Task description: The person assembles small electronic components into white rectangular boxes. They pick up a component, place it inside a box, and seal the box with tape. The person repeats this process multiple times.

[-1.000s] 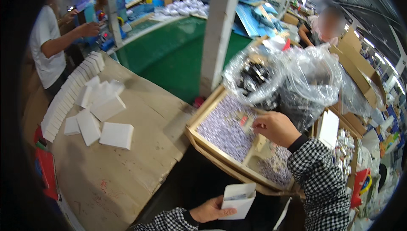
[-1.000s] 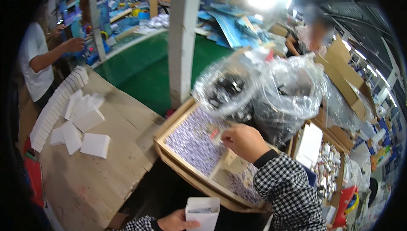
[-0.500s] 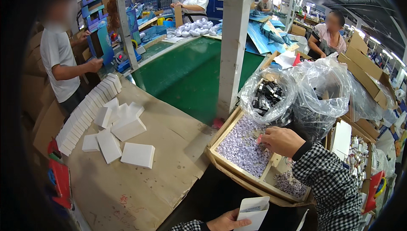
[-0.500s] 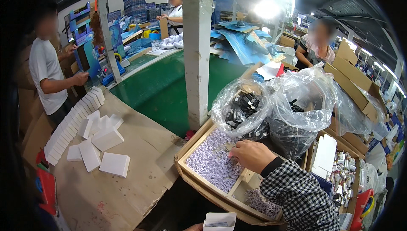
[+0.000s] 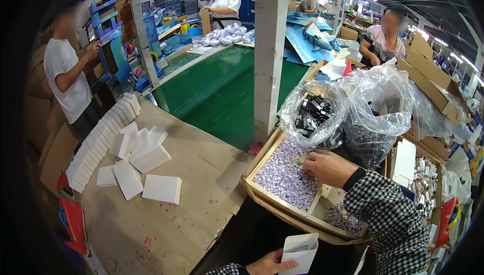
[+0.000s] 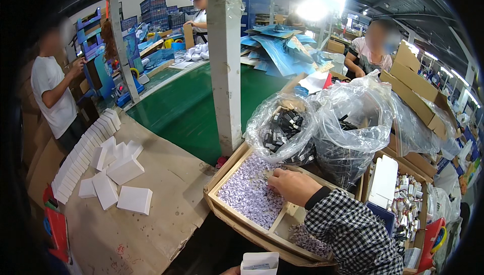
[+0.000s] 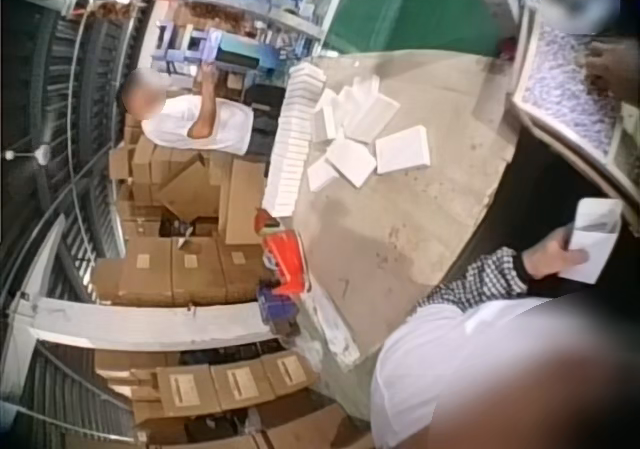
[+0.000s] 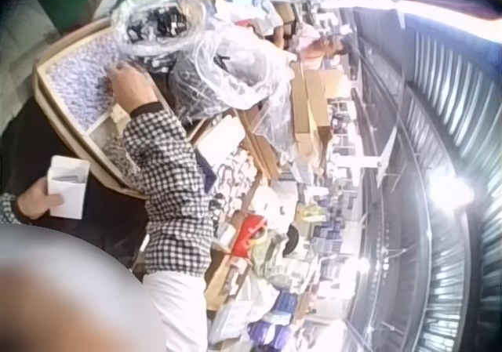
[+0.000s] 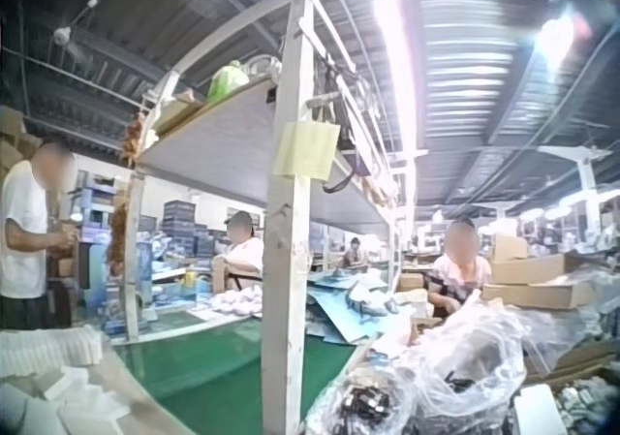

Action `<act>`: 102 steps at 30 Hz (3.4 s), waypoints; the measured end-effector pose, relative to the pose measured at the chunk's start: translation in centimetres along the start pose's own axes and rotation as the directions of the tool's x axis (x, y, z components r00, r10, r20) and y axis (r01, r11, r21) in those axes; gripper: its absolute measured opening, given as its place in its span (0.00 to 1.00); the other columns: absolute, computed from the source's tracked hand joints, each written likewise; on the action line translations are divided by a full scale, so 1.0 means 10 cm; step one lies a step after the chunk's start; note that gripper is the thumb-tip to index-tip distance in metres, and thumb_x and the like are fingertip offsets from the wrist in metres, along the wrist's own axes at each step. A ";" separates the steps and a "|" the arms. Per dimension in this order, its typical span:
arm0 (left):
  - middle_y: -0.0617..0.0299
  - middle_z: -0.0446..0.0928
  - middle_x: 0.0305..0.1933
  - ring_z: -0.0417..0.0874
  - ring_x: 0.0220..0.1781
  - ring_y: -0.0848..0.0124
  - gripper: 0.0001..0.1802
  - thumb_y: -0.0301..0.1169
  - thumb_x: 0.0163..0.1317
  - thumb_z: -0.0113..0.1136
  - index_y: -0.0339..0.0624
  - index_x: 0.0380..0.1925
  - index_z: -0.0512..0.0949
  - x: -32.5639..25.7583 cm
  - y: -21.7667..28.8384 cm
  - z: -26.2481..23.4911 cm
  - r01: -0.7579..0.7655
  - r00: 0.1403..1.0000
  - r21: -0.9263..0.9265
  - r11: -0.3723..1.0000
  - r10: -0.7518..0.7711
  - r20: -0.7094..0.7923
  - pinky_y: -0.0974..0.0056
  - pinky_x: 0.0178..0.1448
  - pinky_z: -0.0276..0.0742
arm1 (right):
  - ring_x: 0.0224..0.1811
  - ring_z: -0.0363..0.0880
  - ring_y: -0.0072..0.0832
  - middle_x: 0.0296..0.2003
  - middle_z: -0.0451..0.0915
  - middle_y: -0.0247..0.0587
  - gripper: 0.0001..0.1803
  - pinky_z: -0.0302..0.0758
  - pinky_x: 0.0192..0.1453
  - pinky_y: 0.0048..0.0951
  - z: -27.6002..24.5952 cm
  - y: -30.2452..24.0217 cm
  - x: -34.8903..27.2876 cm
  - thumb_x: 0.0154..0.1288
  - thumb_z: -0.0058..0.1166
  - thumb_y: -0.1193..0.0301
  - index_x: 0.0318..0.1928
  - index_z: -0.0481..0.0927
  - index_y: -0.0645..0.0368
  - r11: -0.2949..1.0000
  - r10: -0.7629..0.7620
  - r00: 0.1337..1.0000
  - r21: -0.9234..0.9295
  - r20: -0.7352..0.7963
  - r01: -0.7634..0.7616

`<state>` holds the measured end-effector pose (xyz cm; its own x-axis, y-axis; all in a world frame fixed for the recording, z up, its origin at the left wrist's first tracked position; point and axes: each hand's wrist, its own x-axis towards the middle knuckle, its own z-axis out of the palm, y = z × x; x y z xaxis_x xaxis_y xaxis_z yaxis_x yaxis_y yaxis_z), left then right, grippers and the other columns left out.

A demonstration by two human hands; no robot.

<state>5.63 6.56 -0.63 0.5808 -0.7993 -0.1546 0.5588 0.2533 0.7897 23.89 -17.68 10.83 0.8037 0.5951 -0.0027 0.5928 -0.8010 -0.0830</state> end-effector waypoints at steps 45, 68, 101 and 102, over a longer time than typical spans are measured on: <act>0.62 0.75 0.55 0.74 0.56 0.73 0.26 0.29 0.63 0.61 0.37 0.60 0.68 0.01 -0.03 0.09 -0.019 0.999 -0.012 1.000 0.019 0.044 0.65 0.59 0.71 | 0.40 0.81 0.38 0.38 0.80 0.42 0.12 0.76 0.45 0.34 -0.38 -0.24 -0.99 0.65 0.52 0.64 0.42 0.83 0.56 0.972 0.173 0.902 0.082 0.395 -0.222; 0.59 0.75 0.52 0.75 0.54 0.75 0.24 0.31 0.65 0.59 0.33 0.58 0.67 -0.02 0.25 0.29 0.062 0.989 0.177 0.982 -0.038 -0.140 0.68 0.59 0.71 | 0.30 0.79 0.32 0.28 0.76 0.35 0.05 0.76 0.32 0.30 -0.65 -0.96 -1.23 0.56 0.61 0.71 0.33 0.81 0.57 0.935 -0.103 0.987 0.325 -0.122 0.138; 0.59 0.74 0.54 0.73 0.51 0.77 0.31 0.21 0.62 0.58 0.42 0.66 0.62 -0.11 -0.85 0.65 -0.199 0.962 0.050 0.979 0.205 -0.183 0.71 0.56 0.71 | 0.42 0.77 0.21 0.44 0.79 0.37 0.19 0.76 0.45 0.20 1.31 -2.19 -2.59 0.65 0.53 0.80 0.56 0.73 0.65 -0.089 0.900 0.431 0.996 0.074 0.015; 0.59 0.75 0.52 0.74 0.49 0.77 0.31 0.21 0.62 0.58 0.42 0.66 0.62 -0.12 -0.82 0.67 -0.191 0.959 0.137 0.972 0.214 -0.184 0.71 0.55 0.72 | 0.42 0.77 0.21 0.44 0.79 0.38 0.18 0.76 0.44 0.21 1.32 -2.20 -2.61 0.65 0.53 0.79 0.56 0.74 0.65 -0.092 0.904 0.418 0.996 0.090 -0.014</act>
<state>-3.62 1.79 -2.91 0.7856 -0.6124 -0.0880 0.3511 0.3241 0.8785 -10.80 -14.75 -0.43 0.8675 -0.4692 -0.1653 -0.1171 0.1305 -0.9845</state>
